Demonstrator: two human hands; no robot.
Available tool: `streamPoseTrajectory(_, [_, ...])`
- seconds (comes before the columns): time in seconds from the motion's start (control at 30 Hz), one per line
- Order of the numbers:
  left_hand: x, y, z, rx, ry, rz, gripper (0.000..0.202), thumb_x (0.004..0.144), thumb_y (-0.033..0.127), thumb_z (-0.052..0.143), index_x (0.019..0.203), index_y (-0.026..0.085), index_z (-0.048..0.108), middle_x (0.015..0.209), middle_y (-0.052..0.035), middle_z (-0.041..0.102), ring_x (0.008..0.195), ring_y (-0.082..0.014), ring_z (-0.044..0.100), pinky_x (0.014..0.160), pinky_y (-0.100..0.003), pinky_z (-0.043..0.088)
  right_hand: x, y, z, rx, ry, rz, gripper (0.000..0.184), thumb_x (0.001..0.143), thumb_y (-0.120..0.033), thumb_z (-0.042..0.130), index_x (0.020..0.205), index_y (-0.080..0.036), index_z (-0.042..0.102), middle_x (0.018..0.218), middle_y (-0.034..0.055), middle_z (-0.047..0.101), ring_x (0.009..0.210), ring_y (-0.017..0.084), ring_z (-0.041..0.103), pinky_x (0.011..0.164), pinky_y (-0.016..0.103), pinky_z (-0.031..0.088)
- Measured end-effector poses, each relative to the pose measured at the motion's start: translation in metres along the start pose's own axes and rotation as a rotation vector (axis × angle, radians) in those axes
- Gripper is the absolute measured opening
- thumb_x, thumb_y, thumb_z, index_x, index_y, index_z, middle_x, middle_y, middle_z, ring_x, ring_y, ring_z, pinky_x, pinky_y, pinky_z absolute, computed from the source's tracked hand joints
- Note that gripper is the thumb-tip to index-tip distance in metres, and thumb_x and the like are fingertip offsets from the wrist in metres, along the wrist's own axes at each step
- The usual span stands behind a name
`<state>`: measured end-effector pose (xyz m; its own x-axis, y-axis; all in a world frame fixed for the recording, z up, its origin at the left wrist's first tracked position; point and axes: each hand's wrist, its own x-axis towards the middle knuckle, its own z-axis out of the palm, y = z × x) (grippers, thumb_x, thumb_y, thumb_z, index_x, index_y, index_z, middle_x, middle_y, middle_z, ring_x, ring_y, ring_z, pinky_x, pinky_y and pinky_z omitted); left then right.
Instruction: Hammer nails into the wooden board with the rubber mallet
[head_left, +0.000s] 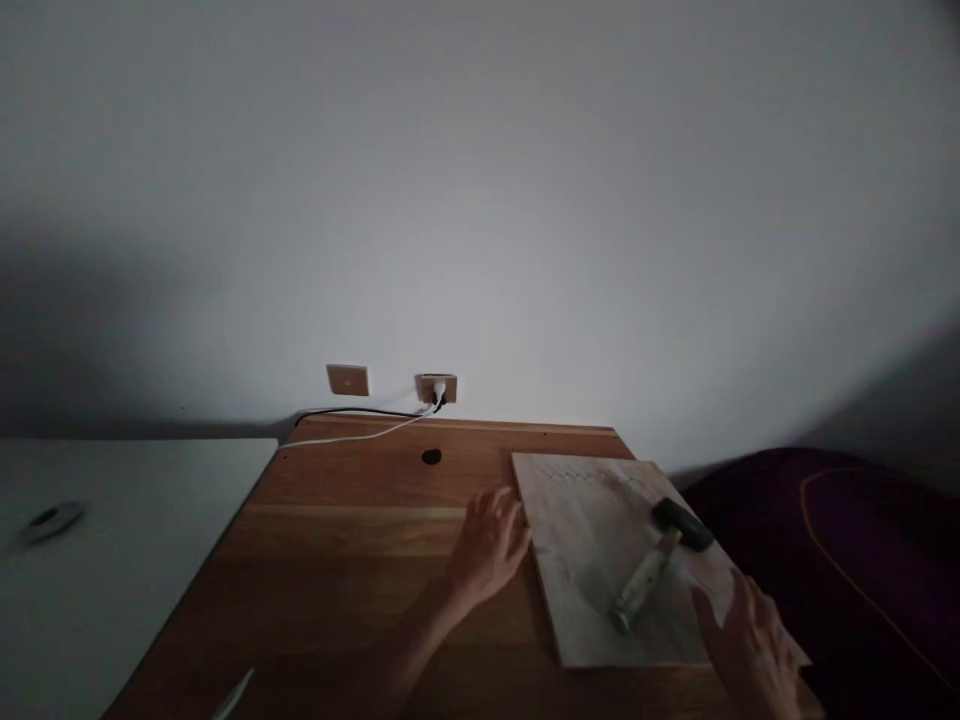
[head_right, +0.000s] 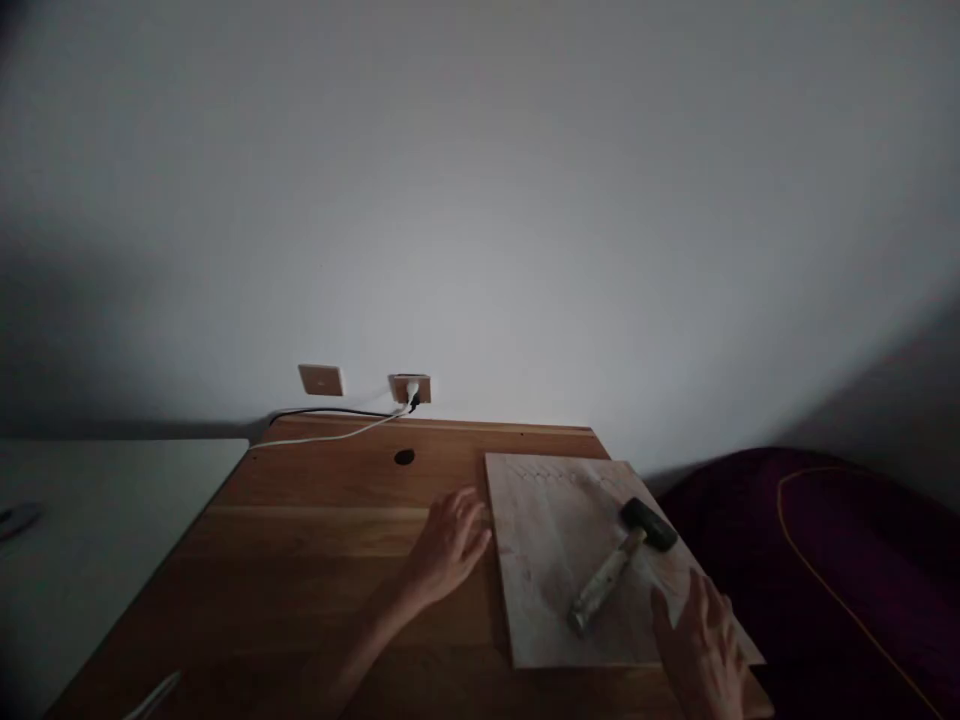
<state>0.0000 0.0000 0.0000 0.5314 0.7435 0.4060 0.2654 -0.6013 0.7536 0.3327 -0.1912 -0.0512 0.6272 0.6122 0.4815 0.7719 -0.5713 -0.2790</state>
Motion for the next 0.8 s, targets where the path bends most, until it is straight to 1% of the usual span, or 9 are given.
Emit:
streamPoseTrajectory(0.07, [0.009, 0.013, 0.03, 0.192, -0.109, 0.107, 0.045, 0.101, 0.043, 0.054, 0.139, 0.02, 0.058, 0.157, -0.0167, 0.047, 0.151, -0.0363, 0.034, 0.126, -0.059, 0.022, -0.003, 0.017, 0.006, -0.044, -0.032, -0.052, 0.076, 0.094, -0.054, 0.027, 0.156, -0.012, 0.042, 0.151, 0.0272, 0.05, 0.147, 0.05, 0.035, 0.105, 0.072, 0.04])
streamPoseTrajectory(0.13, [0.018, 0.018, 0.058, 0.317, -0.193, 0.177, 0.05, 0.104, 0.044, 0.046, 0.146, 0.016, 0.053, 0.163, -0.0179, 0.04, 0.157, -0.0352, 0.025, 0.128, -0.06, 0.018, -0.006, 0.028, 0.012, -0.066, -0.108, -0.099, 0.068, 0.093, -0.046, 0.028, 0.152, -0.019, 0.05, 0.15, 0.0232, 0.053, 0.149, 0.048, 0.034, 0.107, 0.073, 0.036])
streamPoseTrajectory(0.2, [0.026, 0.017, 0.081, 0.374, -0.253, 0.215, 0.054, 0.105, 0.045, 0.041, 0.148, 0.014, 0.052, 0.165, -0.0181, 0.038, 0.158, -0.0341, 0.023, 0.129, -0.058, 0.015, -0.008, 0.031, 0.018, -0.089, -0.165, -0.087, 0.065, 0.094, -0.043, 0.029, 0.15, -0.024, 0.054, 0.149, 0.0202, 0.055, 0.147, 0.045, 0.037, 0.107, 0.071, 0.035])
streamPoseTrajectory(0.3, [0.034, 0.009, 0.104, 0.386, -0.304, 0.187, 0.058, 0.106, 0.047, 0.037, 0.15, 0.011, 0.051, 0.166, -0.0196, 0.037, 0.158, -0.0343, 0.025, 0.129, -0.058, 0.016, -0.01, 0.03, 0.023, -0.125, -0.158, -0.031, 0.064, 0.096, -0.045, 0.03, 0.151, -0.024, 0.053, 0.15, 0.0184, 0.054, 0.147, 0.043, 0.038, 0.108, 0.068, 0.036])
streamPoseTrajectory(0.4, [0.035, -0.002, 0.113, 0.366, -0.297, 0.162, 0.064, 0.104, 0.053, 0.04, 0.153, 0.012, 0.048, 0.166, -0.0196, 0.037, 0.157, -0.0351, 0.027, 0.129, -0.059, 0.016, -0.012, 0.029, 0.024, -0.135, -0.14, -0.06, 0.062, 0.096, -0.043, 0.03, 0.15, -0.024, 0.054, 0.152, 0.018, 0.053, 0.149, 0.043, 0.036, 0.11, 0.067, 0.035])
streamPoseTrajectory(0.5, [0.032, -0.009, 0.116, 0.357, -0.276, 0.177, 0.066, 0.103, 0.056, 0.043, 0.155, 0.016, 0.046, 0.166, -0.017, 0.037, 0.156, -0.0342, 0.029, 0.129, -0.058, 0.014, -0.014, 0.029, 0.022, -0.141, -0.143, -0.078, 0.061, 0.096, -0.04, 0.03, 0.149, -0.025, 0.056, 0.153, 0.0185, 0.053, 0.149, 0.043, 0.035, 0.109, 0.069, 0.035])
streamPoseTrajectory(0.6, [0.03, -0.011, 0.118, 0.356, -0.276, 0.173, 0.066, 0.103, 0.056, 0.043, 0.155, 0.016, 0.046, 0.166, -0.0168, 0.037, 0.157, -0.034, 0.028, 0.13, -0.058, 0.013, -0.015, 0.028, 0.022, -0.135, -0.153, -0.078, 0.061, 0.096, -0.039, 0.029, 0.15, -0.025, 0.055, 0.153, 0.0192, 0.052, 0.149, 0.044, 0.035, 0.109, 0.071, 0.033])
streamPoseTrajectory(0.73, [0.03, -0.009, 0.118, 0.345, -0.255, 0.174, 0.064, 0.103, 0.054, 0.045, 0.155, 0.017, 0.046, 0.166, -0.0159, 0.038, 0.157, -0.034, 0.028, 0.13, -0.058, 0.012, -0.013, 0.028, 0.024, -0.125, -0.136, -0.04, 0.063, 0.097, -0.043, 0.03, 0.153, -0.024, 0.051, 0.153, 0.0194, 0.052, 0.149, 0.044, 0.035, 0.11, 0.07, 0.033])
streamPoseTrajectory(0.8, [0.031, -0.009, 0.117, 0.34, -0.248, 0.183, 0.063, 0.103, 0.053, 0.045, 0.156, 0.018, 0.046, 0.166, -0.0155, 0.038, 0.157, -0.0338, 0.028, 0.13, -0.058, 0.013, -0.013, 0.03, 0.025, -0.134, -0.144, -0.034, 0.063, 0.097, -0.042, 0.028, 0.152, -0.024, 0.053, 0.154, 0.019, 0.052, 0.149, 0.043, 0.036, 0.111, 0.069, 0.033])
